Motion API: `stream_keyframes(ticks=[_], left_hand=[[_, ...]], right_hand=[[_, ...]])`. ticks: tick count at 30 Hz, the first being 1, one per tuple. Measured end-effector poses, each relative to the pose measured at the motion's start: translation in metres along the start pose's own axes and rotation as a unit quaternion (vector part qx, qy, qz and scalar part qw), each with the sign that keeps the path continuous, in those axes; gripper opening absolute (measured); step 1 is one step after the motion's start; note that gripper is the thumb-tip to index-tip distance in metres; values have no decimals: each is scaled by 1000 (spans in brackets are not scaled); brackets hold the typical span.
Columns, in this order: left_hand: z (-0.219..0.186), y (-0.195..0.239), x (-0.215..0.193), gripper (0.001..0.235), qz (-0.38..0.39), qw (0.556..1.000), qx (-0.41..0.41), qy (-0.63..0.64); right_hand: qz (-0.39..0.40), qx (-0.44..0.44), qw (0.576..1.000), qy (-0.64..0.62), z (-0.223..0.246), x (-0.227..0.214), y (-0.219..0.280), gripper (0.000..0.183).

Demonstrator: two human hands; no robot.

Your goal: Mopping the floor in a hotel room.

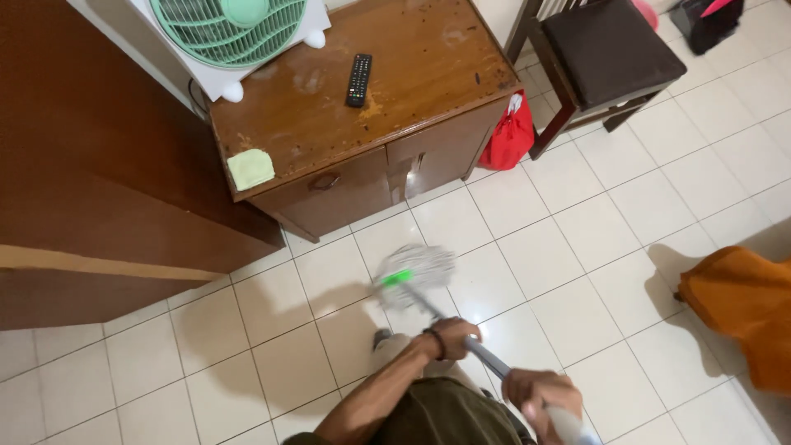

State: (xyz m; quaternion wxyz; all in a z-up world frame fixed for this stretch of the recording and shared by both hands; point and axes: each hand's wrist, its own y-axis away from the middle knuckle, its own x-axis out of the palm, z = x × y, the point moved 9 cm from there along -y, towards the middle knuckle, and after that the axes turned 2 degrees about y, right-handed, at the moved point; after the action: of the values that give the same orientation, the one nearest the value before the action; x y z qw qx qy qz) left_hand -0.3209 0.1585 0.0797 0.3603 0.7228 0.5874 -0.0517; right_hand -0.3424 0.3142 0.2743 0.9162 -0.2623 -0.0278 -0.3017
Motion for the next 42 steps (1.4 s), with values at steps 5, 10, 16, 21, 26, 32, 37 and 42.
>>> stream_keyframes(ticks=[5,10,16,21,26,32,37,42], left_hand=[[171,45,-5,45,-68,986,-146,-35],[232,82,-35,43,-112,980,-147,-76],[174,9,-82,25,-83,991,-98,-42],[67,-80,-140,20,-153,975,154,-49],[101,-183,-142,21,-185,927,326,24],[60,-150,-149,24,-76,958,275,-21],[86,-71,-148,16,27,996,81,-18],[225,-68,-88,21,26,999,19,-19]], right_hand=[[11,224,974,21,-84,31,-32,33],[174,290,939,63,-159,80,-37,18],[122,277,950,72,-64,98,-143,32],[112,95,963,225,-17,105,-186,34],[78,97,939,320,-66,101,-195,29],[28,41,956,288,-38,78,-206,36],[-40,76,992,90,-55,52,-190,47],[-70,186,980,-23,-102,38,-194,46]])
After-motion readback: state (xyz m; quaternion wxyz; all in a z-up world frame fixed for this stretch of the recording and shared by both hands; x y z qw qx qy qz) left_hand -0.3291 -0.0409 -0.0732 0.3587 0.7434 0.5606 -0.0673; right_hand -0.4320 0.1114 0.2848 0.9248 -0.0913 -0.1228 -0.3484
